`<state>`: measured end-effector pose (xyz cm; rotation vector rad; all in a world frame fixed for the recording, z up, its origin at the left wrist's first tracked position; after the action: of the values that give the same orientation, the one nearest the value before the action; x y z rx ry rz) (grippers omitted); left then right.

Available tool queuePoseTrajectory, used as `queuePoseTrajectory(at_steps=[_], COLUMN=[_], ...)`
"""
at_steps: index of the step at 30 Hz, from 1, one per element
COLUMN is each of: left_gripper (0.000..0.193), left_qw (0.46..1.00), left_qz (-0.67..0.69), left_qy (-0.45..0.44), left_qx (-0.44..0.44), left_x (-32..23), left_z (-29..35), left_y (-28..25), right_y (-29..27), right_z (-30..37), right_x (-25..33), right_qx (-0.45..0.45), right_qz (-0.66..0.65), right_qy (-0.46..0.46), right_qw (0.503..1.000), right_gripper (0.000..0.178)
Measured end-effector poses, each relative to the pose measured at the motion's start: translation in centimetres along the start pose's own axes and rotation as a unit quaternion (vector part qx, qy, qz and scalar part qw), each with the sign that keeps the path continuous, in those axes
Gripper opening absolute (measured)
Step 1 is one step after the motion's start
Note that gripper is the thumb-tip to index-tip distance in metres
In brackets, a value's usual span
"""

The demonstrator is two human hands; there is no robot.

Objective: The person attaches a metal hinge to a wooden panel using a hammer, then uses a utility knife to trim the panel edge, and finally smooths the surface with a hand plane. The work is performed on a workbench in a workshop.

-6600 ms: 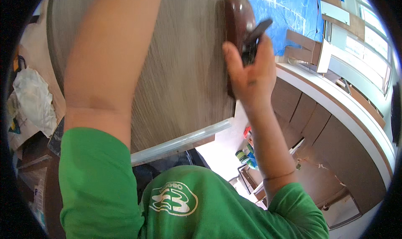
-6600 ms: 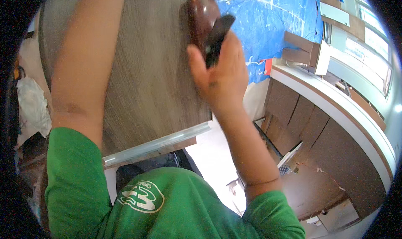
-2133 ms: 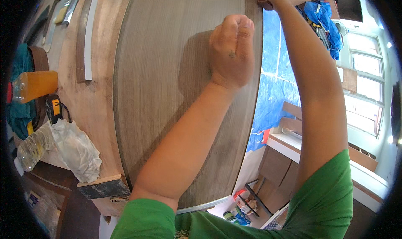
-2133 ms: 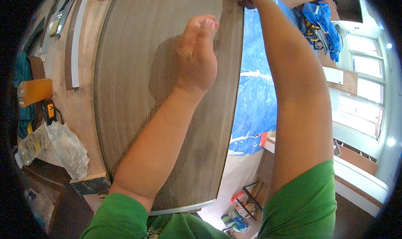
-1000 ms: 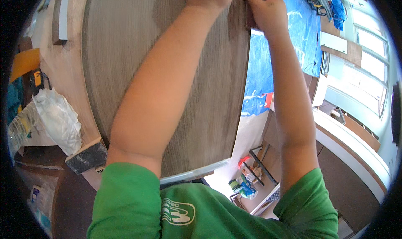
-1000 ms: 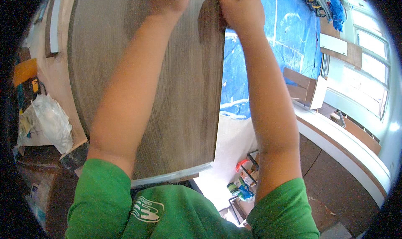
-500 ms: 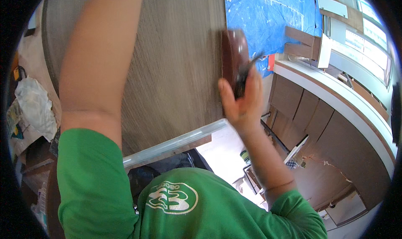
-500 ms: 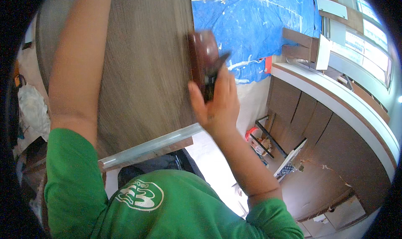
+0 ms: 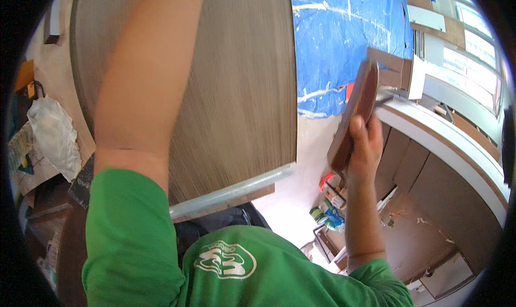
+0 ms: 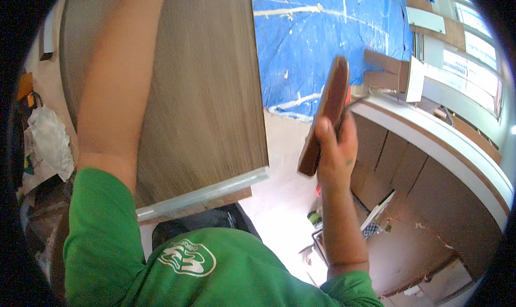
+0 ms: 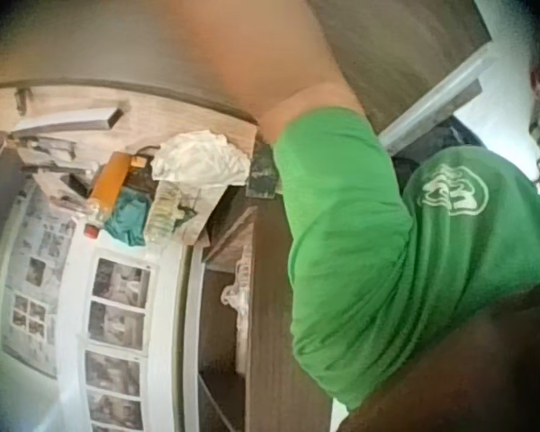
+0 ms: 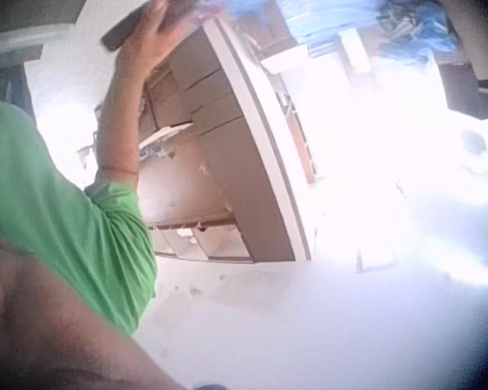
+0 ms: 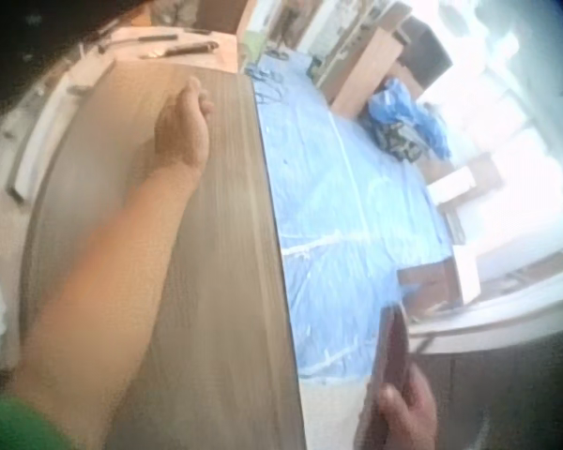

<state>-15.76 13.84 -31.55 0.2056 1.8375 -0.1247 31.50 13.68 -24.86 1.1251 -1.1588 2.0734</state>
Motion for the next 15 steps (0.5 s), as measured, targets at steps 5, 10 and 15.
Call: queuePoseTrajectory(at_steps=[5,10,15], left_gripper=[0.065,0.059,0.045], left_qw=[0.999,0.997,0.997], left_qz=[-0.012,0.032,0.067], left_qy=[-0.034,-0.067,-0.015], left_qx=[0.012,-0.001,-0.031], left_x=[-0.7,-0.8,-1.7], left_z=[0.5,1.3,0.8], left_y=[-1.4,-0.4,-1.2], right_y=[8.2,16.2,24.6], right_z=[-15.2,-32.3,-42.3], right_x=[8.9,15.6,23.9], right_qx=[0.020,0.026,-0.018], right_qz=[0.038,0.073,0.179], right_qy=[-0.150,-0.229,-0.301], right_qw=[0.988,0.970,0.937], right_gripper=[0.056,0.061,0.052])
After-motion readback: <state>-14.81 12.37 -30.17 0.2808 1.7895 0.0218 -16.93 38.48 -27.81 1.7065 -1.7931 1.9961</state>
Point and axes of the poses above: each hand's wrist, its own z-axis away from the middle knuckle, its own y-axis out of the palm, x = y × z, the point moved 4 cm from there along -z, towards the middle knuckle, and after that the axes turned 2 degrees about -z, right-handed, at the moved point
